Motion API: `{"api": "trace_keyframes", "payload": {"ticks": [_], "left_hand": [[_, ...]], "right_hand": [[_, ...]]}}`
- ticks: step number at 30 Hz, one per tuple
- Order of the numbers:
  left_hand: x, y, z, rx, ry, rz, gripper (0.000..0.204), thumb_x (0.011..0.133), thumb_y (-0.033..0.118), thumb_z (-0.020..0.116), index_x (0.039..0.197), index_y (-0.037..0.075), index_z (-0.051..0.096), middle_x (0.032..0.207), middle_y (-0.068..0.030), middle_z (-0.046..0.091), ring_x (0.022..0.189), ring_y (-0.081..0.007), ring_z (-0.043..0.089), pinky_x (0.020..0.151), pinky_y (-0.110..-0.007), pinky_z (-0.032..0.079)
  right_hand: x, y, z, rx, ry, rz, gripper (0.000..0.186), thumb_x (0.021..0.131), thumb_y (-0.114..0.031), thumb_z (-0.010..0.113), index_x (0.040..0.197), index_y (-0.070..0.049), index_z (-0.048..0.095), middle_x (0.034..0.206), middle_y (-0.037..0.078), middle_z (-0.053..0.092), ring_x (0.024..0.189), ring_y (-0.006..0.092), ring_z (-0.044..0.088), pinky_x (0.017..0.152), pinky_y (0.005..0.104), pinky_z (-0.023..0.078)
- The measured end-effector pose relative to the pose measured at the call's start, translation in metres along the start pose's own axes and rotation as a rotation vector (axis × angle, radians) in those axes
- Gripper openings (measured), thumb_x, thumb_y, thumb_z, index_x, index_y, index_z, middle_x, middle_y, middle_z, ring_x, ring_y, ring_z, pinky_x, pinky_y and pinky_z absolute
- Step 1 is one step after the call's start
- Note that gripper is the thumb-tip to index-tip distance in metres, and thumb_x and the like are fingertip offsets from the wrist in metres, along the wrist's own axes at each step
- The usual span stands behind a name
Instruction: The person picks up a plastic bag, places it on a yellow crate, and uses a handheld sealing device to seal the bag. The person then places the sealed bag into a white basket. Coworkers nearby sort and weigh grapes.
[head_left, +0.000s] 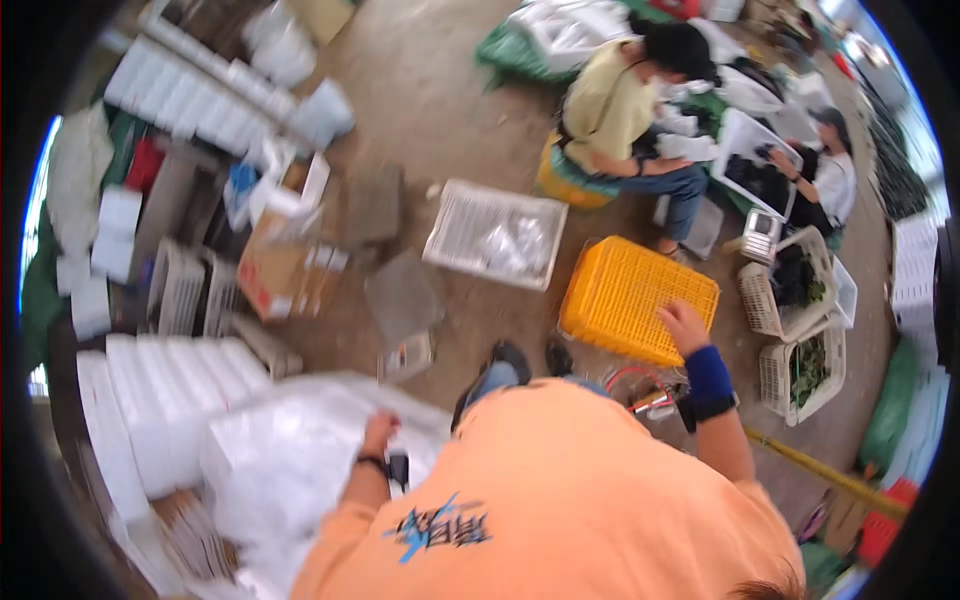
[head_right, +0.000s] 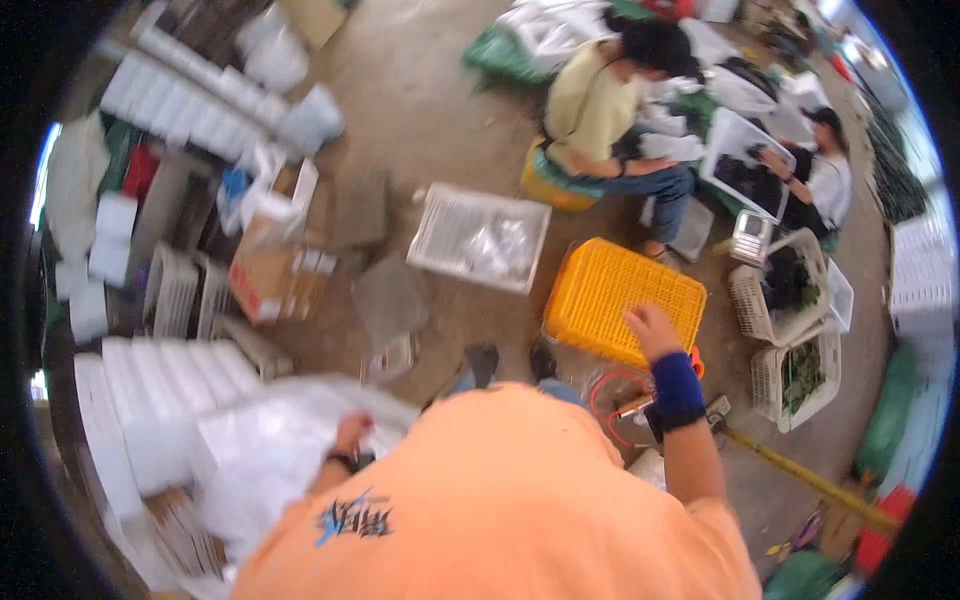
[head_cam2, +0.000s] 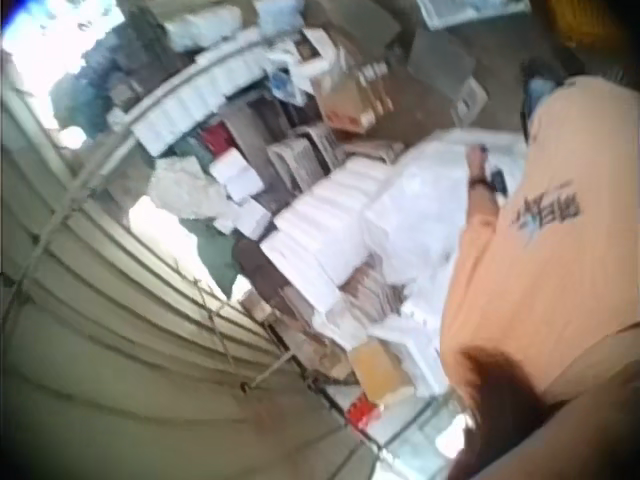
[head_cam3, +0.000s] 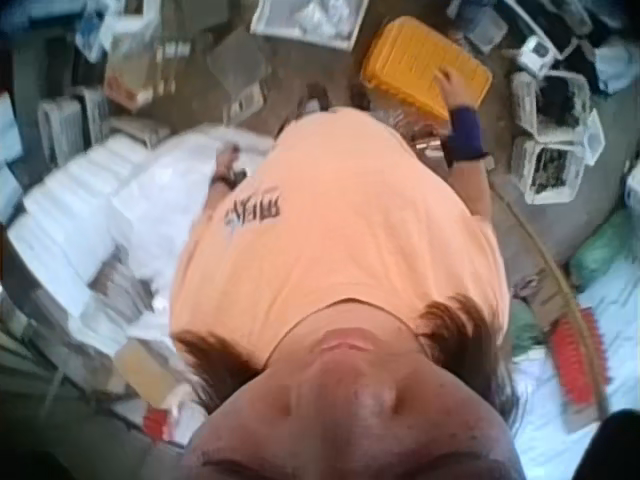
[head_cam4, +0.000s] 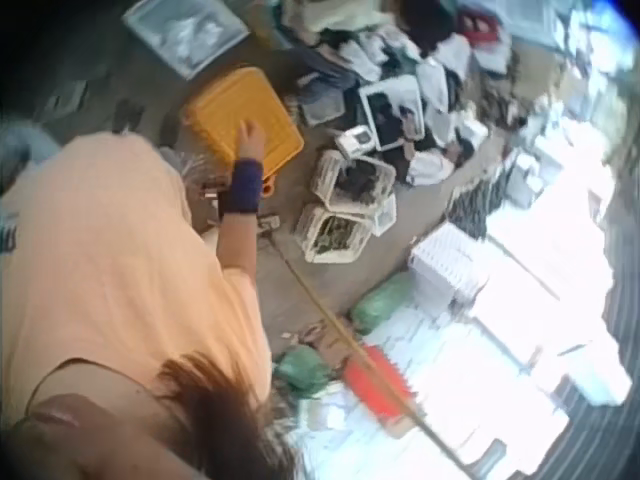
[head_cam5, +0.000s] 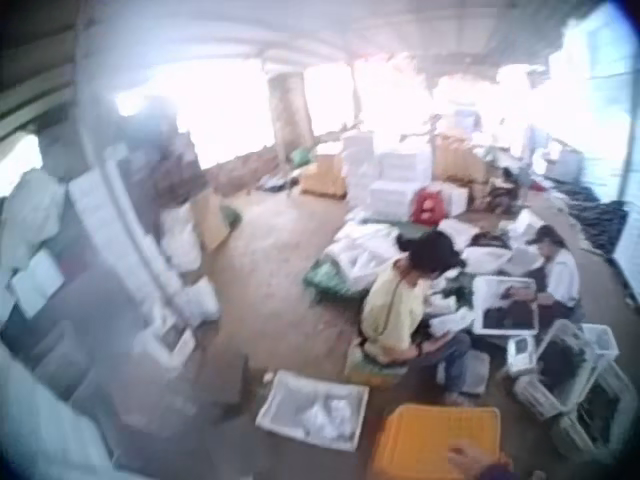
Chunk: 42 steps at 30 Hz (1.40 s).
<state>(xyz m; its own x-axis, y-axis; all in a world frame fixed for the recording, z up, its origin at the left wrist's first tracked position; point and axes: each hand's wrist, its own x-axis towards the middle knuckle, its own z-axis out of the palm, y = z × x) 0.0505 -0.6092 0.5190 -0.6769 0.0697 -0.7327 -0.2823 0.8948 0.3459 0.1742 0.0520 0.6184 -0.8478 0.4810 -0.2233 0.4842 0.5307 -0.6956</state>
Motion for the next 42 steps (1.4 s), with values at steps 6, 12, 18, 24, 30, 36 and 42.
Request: {"api": "trace_keyframes", "payload": {"ticks": [6,12,18,24,30,36,42], "left_hand": [[0.042,0.04,-0.029,-0.635,0.004,-0.193,0.02,0.085,0.028,0.044,0.084,0.011,0.055,0.077,-0.004,0.063,0.074,-0.0162,0.06,0.066,-0.037,0.044],[0.085,0.011,-0.004,-0.392,-0.143,-0.27,0.031,0.09,0.031,0.04,0.077,0.009,0.057,0.072,-0.0059,0.062,0.067,-0.0172,0.061,0.059,-0.035,0.045],[0.12,0.008,0.041,-0.5,-0.128,-0.256,0.032,0.091,0.033,0.044,0.075,0.01,0.058,0.064,-0.0028,0.056,0.058,-0.0154,0.053,0.052,-0.033,0.041],[0.167,-0.006,0.103,-0.522,0.111,-0.205,0.024,0.085,0.032,0.054,0.086,0.01,0.062,0.072,-0.007,0.062,0.07,-0.0225,0.059,0.064,-0.036,0.045],[0.203,0.015,0.094,-0.031,0.296,-0.033,0.041,0.081,0.037,0.058,0.107,0.005,0.062,0.098,-0.0179,0.064,0.098,-0.0381,0.057,0.088,-0.042,0.043],[0.28,0.003,0.053,0.199,0.069,-0.076,0.054,0.081,0.037,0.057,0.125,0.007,0.05,0.131,-0.0202,0.044,0.122,-0.0376,0.039,0.102,-0.043,0.033],[0.377,-0.007,0.035,0.442,-0.236,-0.067,0.073,0.072,0.044,0.066,0.133,0.012,0.043,0.137,-0.0112,0.041,0.129,-0.0327,0.031,0.105,-0.042,0.031]], "right_hand": [[-0.263,0.228,0.083,-0.61,-0.376,0.454,0.028,0.076,-0.016,0.055,0.102,-0.008,0.059,0.093,0.014,0.061,0.09,0.0304,0.06,0.075,0.0421,0.048],[-0.326,0.156,0.144,0.03,-0.402,0.92,0.028,0.08,-0.022,0.053,0.104,-0.01,0.058,0.093,0.01,0.061,0.086,0.0245,0.059,0.071,0.0379,0.047],[-0.287,0.144,0.105,0.138,-0.336,0.981,0.028,0.085,-0.028,0.052,0.107,-0.011,0.056,0.093,0.006,0.062,0.082,0.0185,0.059,0.067,0.0337,0.047],[-0.209,0.179,-0.009,0.313,-0.054,1.007,0.029,0.089,-0.035,0.051,0.109,-0.013,0.055,0.092,0.002,0.062,0.078,0.0125,0.058,0.063,0.0295,0.046],[-0.137,0.182,-0.073,0.265,-0.051,0.929,0.024,0.09,-0.031,0.053,0.105,-0.012,0.056,0.088,0.001,0.062,0.071,0.0123,0.058,0.055,0.0261,0.044],[-0.093,0.188,-0.022,0.084,-0.324,1.161,0.025,0.09,-0.03,0.052,0.105,-0.01,0.056,0.09,0.003,0.063,0.08,0.0142,0.062,0.062,0.0267,0.046],[0.01,0.092,0.116,0.15,-0.536,1.176,0.025,0.091,-0.026,0.052,0.108,-0.007,0.055,0.095,0.005,0.064,0.085,0.0153,0.062,0.073,0.028,0.047]]}}
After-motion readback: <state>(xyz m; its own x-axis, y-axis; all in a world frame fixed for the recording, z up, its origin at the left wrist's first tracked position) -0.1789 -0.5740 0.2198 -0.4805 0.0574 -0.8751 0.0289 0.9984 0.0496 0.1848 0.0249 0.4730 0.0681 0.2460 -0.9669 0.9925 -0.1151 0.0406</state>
